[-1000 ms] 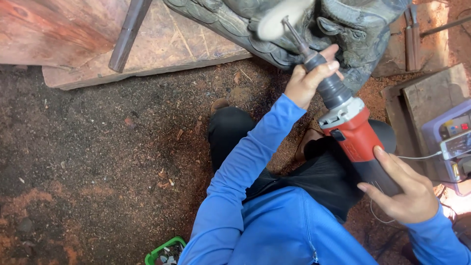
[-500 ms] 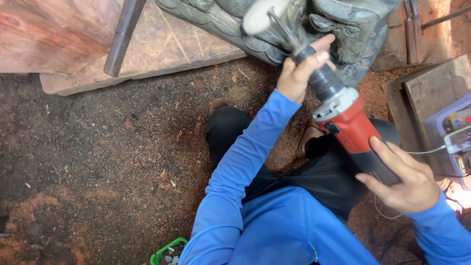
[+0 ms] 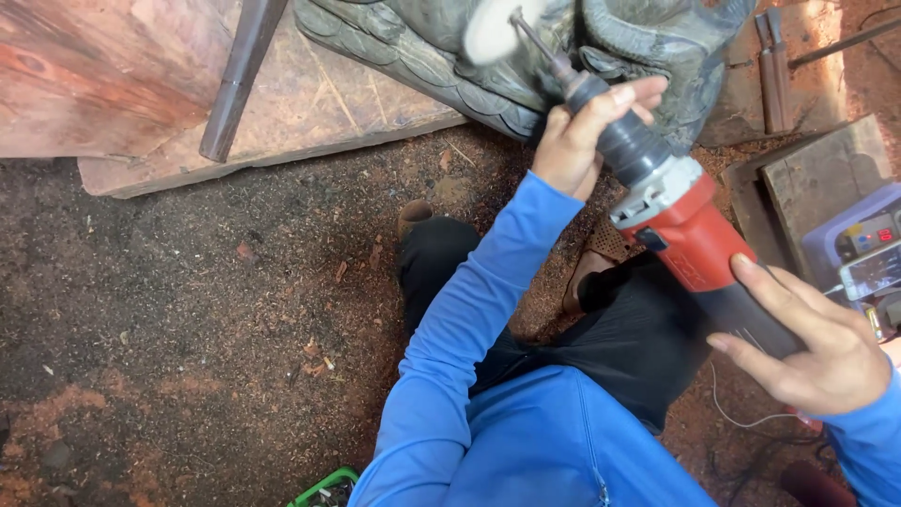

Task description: Using a rotary tool with a buffing wheel to polish the surface of a wooden water buffalo sculpture.

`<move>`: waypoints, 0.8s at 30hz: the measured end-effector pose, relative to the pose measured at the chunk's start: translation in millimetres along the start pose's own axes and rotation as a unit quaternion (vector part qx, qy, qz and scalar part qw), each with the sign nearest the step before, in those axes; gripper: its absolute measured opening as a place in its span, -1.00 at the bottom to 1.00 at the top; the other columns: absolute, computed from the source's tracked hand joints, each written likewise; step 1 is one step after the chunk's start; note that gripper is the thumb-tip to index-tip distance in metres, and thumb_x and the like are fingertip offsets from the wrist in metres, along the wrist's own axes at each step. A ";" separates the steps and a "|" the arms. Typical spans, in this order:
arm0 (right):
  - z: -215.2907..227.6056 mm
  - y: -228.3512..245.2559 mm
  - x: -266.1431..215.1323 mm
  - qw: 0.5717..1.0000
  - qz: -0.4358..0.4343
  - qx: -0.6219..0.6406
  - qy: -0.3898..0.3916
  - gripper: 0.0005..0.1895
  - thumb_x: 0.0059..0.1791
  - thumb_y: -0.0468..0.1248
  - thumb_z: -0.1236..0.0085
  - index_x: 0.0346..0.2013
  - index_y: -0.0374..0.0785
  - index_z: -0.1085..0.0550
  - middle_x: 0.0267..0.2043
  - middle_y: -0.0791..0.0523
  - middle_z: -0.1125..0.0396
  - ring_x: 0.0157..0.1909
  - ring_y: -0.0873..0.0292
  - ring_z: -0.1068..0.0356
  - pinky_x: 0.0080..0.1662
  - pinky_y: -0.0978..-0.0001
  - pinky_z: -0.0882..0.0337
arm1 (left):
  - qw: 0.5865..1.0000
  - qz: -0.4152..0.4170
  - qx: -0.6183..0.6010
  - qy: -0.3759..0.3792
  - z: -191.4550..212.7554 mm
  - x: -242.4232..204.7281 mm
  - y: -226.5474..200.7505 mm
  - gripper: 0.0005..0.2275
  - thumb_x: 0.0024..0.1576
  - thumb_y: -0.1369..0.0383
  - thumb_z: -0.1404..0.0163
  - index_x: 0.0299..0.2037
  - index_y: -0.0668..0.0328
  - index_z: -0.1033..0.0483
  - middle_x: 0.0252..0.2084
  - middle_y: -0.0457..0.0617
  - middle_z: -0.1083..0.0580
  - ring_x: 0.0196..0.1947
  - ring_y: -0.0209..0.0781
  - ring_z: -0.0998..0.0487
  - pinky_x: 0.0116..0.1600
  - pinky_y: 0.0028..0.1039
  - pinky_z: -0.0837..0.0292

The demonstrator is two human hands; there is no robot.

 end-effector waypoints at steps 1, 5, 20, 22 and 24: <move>3.2 4.5 -1.3 1.000 0.003 -0.001 -0.001 -0.05 -0.42 -0.41 -0.49 0.28 -0.46 -0.44 0.09 -0.13 -0.44 -0.25 0.04 -0.48 -0.21 0.30 -0.46 | 1.000 -0.003 0.000 0.001 0.0 1.2 5.4 -0.62 0.12 0.26 -0.19 0.00 0.47 -0.58 0.04 0.28 -0.58 0.08 0.18 -0.57 0.21 -0.02 -0.48; 15.1 3.4 -1.0 1.000 -0.002 -0.003 -0.006 -0.03 -0.43 -0.47 -0.46 0.30 -0.51 -0.41 0.16 -0.21 -0.43 -0.13 -0.03 -0.53 -0.14 0.25 -0.56 | 1.000 0.015 -0.004 0.014 -12.0 -0.5 11.5 -0.63 0.15 0.25 -0.15 0.00 0.47 -0.56 0.04 0.26 -0.57 0.02 0.05 -0.58 0.12 -0.10 -0.53; 19.3 -80.2 -9.5 0.988 -0.085 0.118 0.048 0.19 -0.37 -0.72 -0.11 0.57 -0.40 -0.03 0.40 -0.27 -0.12 0.25 -0.24 -0.30 0.19 0.01 -0.37 | 0.991 0.053 -0.119 -0.003 -27.8 23.1 15.0 -0.47 0.15 0.23 -0.14 0.16 0.65 -0.44 0.19 0.49 -0.46 0.19 0.37 -0.50 0.32 0.14 -0.39; 14.7 -95.9 -15.1 0.985 -0.103 0.129 0.052 0.24 -0.40 -0.78 -0.08 0.59 -0.39 0.01 0.41 -0.30 -0.13 0.26 -0.26 -0.29 0.21 0.02 -0.34 | 0.995 0.042 -0.088 -0.003 -28.9 20.9 17.7 -0.46 0.15 0.17 -0.14 0.15 0.62 -0.50 0.18 0.45 -0.50 0.19 0.33 -0.53 0.31 0.07 -0.42; 12.2 -98.7 -14.1 0.986 -0.096 0.123 0.058 0.23 -0.39 -0.76 -0.10 0.59 -0.39 0.01 0.40 -0.31 -0.14 0.24 -0.25 -0.31 0.20 0.02 -0.36 | 0.995 0.025 -0.088 -0.026 -29.0 18.6 21.5 -0.52 0.14 0.17 -0.19 0.01 0.60 -0.56 -0.14 0.30 -0.57 -0.21 0.02 -0.58 -0.05 -0.22 -0.49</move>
Point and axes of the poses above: each hand's wrist, its own x-axis towards the middle knuckle, its own z-axis out of the back of the hand, y = z × x, the point moved 7 cm from there along x, towards the middle knuckle
